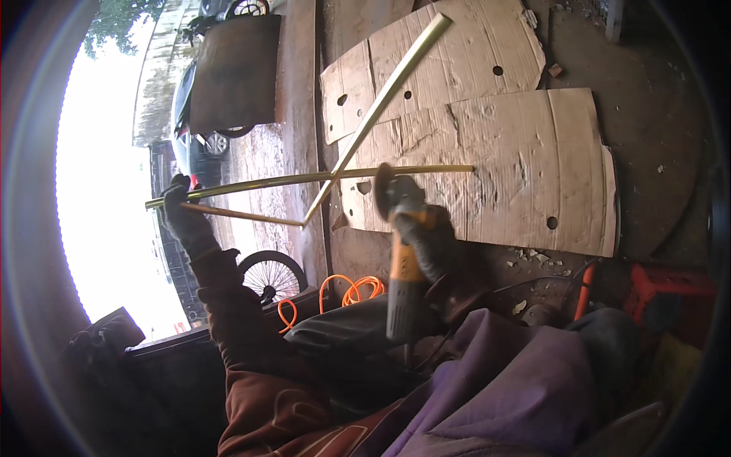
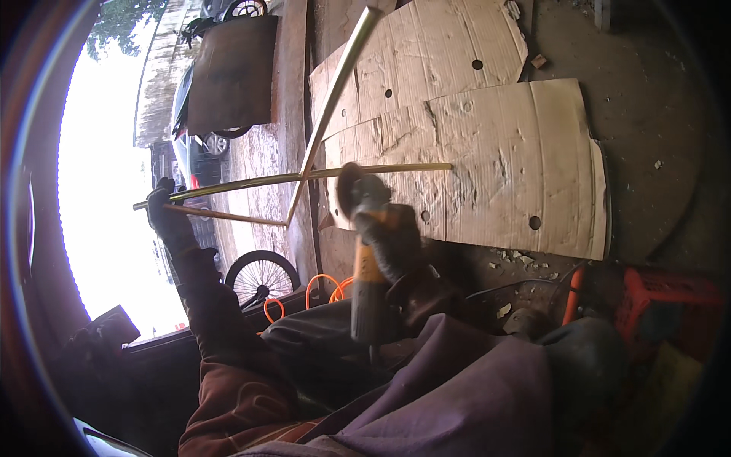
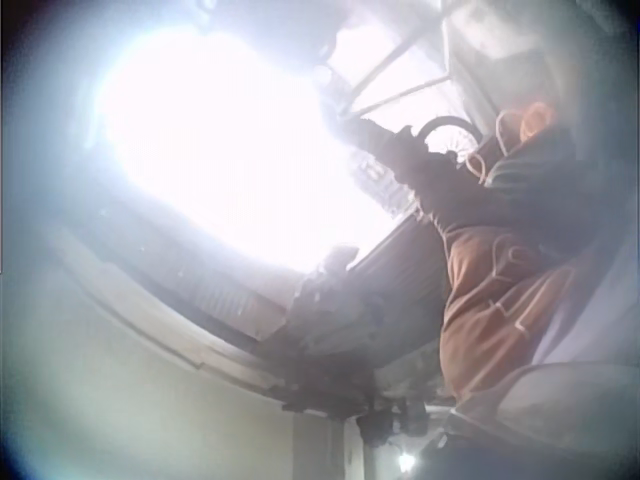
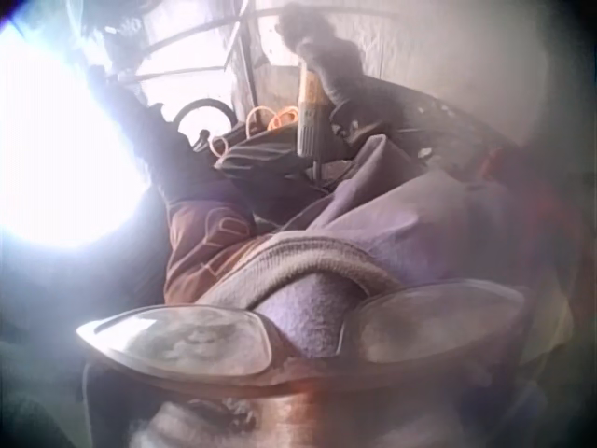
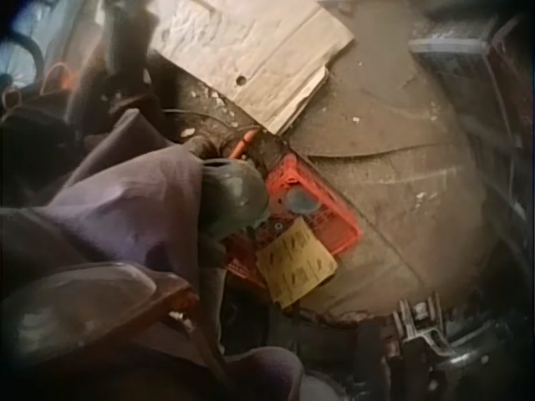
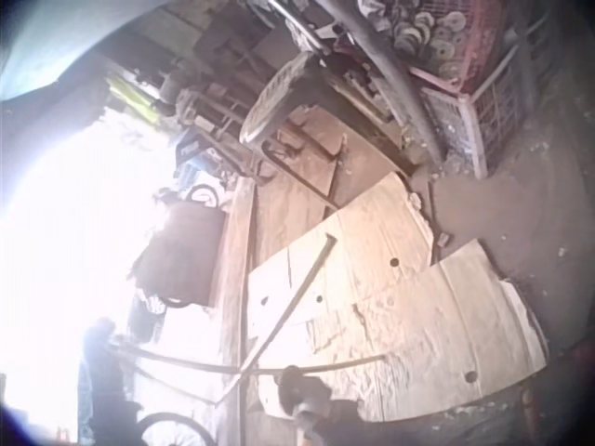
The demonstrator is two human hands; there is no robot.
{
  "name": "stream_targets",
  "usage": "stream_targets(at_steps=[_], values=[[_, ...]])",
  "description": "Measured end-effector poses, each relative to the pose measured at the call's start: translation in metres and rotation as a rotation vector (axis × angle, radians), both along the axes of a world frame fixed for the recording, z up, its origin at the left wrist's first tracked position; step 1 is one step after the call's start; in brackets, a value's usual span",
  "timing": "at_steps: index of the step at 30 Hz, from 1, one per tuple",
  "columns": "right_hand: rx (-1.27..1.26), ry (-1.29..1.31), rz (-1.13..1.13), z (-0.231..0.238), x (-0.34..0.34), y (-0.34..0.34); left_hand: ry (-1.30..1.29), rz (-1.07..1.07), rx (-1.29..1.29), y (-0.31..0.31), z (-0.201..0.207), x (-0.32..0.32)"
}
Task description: The person uses a handheld angle grinder to smooth the joints and edges of a gold-colored metal frame while holding it with a gloved hand.
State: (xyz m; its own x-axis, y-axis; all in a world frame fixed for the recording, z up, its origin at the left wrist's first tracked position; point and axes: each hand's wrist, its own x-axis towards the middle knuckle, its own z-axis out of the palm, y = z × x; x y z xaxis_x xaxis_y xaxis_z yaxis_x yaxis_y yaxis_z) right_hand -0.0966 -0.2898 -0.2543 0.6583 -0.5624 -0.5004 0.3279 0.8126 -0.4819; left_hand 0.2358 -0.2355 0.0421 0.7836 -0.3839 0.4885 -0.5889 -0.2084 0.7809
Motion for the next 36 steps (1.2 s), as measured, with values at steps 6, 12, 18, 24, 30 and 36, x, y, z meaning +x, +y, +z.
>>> stream_targets(at_steps=[6,12,18,24,30,36], values=[[0.085,-0.056,-0.063,-0.048,0.009,0.018,0.215,-0.216,-0.045,0.000,0.001,0.015],[-0.041,-0.148,-0.128,-0.035,0.008,0.005,0.280,-0.362,-0.091,0.025,-0.007,0.031],[0.084,-0.117,-0.025,-0.042,-0.003,0.007,0.286,-0.418,-0.113,0.014,-0.008,0.026],[-0.032,-0.085,0.049,-0.024,0.006,0.010,0.341,-0.465,-0.157,0.022,-0.010,0.034],[0.136,-0.086,0.001,-0.053,-0.004,0.007,0.293,-0.475,-0.115,0.027,-0.013,0.036],[-0.100,0.010,0.045,-0.006,0.003,0.013,0.328,-0.503,-0.134,0.038,-0.010,0.029]])
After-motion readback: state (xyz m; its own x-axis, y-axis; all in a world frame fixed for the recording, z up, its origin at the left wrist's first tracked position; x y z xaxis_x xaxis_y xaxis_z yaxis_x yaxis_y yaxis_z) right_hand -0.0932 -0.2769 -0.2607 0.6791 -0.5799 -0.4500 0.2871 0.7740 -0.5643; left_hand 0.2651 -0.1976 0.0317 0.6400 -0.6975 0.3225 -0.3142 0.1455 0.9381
